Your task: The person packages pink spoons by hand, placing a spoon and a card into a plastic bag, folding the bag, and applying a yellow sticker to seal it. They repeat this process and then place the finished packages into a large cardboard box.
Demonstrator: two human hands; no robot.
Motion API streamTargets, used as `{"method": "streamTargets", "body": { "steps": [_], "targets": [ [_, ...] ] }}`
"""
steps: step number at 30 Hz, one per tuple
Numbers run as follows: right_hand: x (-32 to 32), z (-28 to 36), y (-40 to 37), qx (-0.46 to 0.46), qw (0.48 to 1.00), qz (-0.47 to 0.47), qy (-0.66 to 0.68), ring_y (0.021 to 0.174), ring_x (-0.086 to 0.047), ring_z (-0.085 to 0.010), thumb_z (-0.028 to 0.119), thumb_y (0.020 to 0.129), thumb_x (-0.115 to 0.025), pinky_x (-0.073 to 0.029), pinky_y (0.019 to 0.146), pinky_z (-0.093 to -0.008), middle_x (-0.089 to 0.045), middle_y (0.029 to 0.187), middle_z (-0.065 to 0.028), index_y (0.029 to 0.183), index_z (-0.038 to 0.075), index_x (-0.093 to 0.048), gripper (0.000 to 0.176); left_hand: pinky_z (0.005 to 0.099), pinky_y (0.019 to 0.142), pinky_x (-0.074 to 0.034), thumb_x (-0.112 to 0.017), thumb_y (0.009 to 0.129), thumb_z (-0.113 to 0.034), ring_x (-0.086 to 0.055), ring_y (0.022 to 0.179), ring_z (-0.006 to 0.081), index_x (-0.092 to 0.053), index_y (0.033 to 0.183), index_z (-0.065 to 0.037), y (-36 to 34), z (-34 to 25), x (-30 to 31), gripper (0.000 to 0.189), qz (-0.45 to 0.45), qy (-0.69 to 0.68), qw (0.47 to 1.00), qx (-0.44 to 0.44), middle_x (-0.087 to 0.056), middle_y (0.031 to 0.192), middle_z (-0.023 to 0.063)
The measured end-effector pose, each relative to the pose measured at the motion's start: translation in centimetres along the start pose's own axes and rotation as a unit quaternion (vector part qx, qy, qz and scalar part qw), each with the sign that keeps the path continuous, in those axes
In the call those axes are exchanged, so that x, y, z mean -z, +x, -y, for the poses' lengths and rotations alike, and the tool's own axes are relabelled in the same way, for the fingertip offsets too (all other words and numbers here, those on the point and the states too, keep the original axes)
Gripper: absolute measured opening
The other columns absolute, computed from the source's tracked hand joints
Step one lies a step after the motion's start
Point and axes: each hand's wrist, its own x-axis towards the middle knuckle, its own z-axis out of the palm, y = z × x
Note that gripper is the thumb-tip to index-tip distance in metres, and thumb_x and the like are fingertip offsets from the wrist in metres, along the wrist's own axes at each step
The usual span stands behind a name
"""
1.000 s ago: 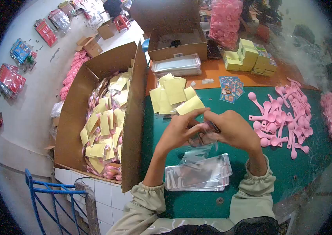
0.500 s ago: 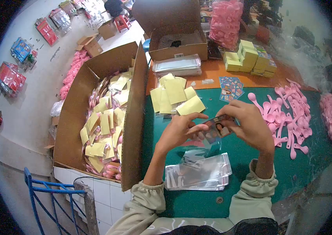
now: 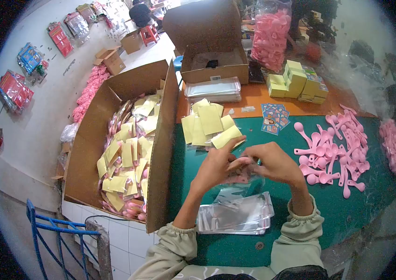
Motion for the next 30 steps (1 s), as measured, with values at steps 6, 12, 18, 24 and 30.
{"method": "streamTargets", "body": {
  "steps": [6,12,18,24,30],
  "targets": [
    [-1.2,-2.8,-0.8,-0.146,0.978,-0.090,0.122,0.066,-0.052,-0.0051,0.004,0.070,-0.071,-0.041,0.055,-0.0213,-0.055,0.066,0.0018,0.072,0.005,-0.055,0.017,0.0320,0.065,-0.052,-0.056,0.088,-0.040,-0.060,0.081,0.0181,-0.045,0.128,-0.009,-1.5,5.9,0.5,0.052,0.036,-0.262,0.962,0.073,-0.061,0.092,0.0097],
    [-2.9,-4.0,-2.5,-0.234,0.893,-0.078,0.377,0.066,-0.054,-0.0087,0.017,0.075,-0.071,-0.042,0.057,-0.0213,-0.055,0.067,-0.0009,0.077,0.001,-0.058,0.021,0.0278,0.069,-0.055,-0.064,0.085,-0.015,-0.061,0.083,0.0123,-0.048,0.123,-0.006,-2.4,8.9,-0.7,0.043,0.032,-0.389,0.910,0.138,-0.062,0.094,0.0060],
    [-2.7,-5.4,-3.6,-0.225,0.913,-0.049,0.337,0.064,-0.052,-0.0083,0.015,0.077,-0.070,-0.042,0.056,-0.0215,-0.057,0.068,-0.0008,0.076,0.000,-0.060,0.018,0.0272,0.072,-0.055,-0.062,0.085,-0.011,-0.062,0.083,0.0123,-0.047,0.124,-0.005,-2.5,9.8,-0.7,0.042,0.079,-0.443,0.883,0.133,-0.064,0.096,0.0079],
    [-3.0,-5.5,-3.2,-0.172,0.947,-0.157,0.220,0.065,-0.051,-0.0060,0.013,0.076,-0.070,-0.042,0.056,-0.0217,-0.057,0.069,-0.0015,0.074,0.002,-0.055,0.019,0.0274,0.074,-0.054,-0.060,0.087,-0.009,-0.063,0.086,0.0156,-0.041,0.127,-0.002,-2.1,10.3,-3.1,0.045,-0.001,-0.440,0.895,0.064,-0.063,0.101,0.0128],
    [-3.0,-0.9,-2.1,-0.059,0.986,-0.136,0.073,0.083,-0.059,-0.0199,0.010,0.077,-0.065,-0.047,0.069,-0.0309,-0.059,0.092,-0.0121,0.092,0.000,-0.057,0.020,0.0334,0.071,-0.055,-0.041,0.097,-0.022,-0.064,0.089,0.0235,-0.013,0.141,-0.013,-2.9,8.4,-1.5,0.053,0.102,-0.467,0.861,0.173,-0.061,0.100,0.0168]
  ]
}}
